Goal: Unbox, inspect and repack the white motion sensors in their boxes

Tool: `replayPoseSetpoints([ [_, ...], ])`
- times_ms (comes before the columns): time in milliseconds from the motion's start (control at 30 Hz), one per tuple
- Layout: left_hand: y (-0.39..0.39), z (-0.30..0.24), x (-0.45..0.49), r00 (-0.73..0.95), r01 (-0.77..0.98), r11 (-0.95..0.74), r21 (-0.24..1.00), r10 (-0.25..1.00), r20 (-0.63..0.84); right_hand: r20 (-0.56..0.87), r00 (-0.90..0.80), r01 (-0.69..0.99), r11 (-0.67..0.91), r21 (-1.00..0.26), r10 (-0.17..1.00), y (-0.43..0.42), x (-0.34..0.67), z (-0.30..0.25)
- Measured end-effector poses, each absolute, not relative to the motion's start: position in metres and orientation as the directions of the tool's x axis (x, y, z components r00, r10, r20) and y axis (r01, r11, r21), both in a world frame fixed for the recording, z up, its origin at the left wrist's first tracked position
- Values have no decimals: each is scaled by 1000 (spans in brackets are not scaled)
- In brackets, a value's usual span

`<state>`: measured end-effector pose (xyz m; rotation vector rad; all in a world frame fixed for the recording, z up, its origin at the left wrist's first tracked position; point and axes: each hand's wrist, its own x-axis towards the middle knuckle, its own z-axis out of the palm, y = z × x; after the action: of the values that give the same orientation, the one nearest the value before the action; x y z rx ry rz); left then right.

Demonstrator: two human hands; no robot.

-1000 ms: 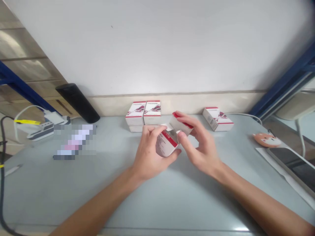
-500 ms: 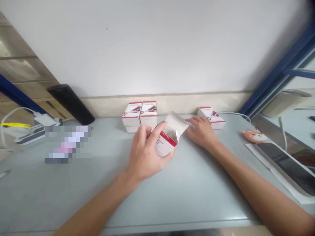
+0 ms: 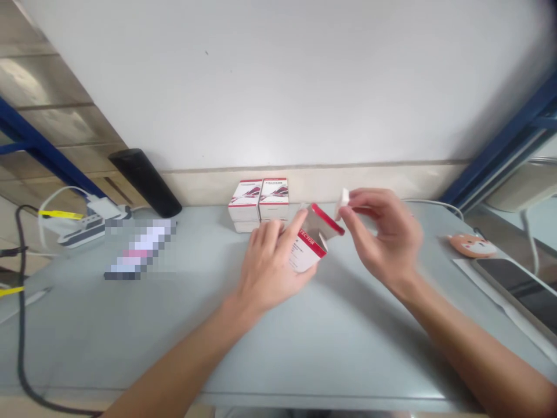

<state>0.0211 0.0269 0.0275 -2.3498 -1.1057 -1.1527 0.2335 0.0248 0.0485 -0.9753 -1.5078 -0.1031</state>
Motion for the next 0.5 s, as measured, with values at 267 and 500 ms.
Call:
replayPoseSetpoints([
  [267,24,25,22,457,749,-660,-57,452,766,927,-2,679,681,-275,376,1,217,53],
  [500,24,27,23,431,739,-673,-31,436,790,647,-109,464,615,-638,754,7,212,55],
])
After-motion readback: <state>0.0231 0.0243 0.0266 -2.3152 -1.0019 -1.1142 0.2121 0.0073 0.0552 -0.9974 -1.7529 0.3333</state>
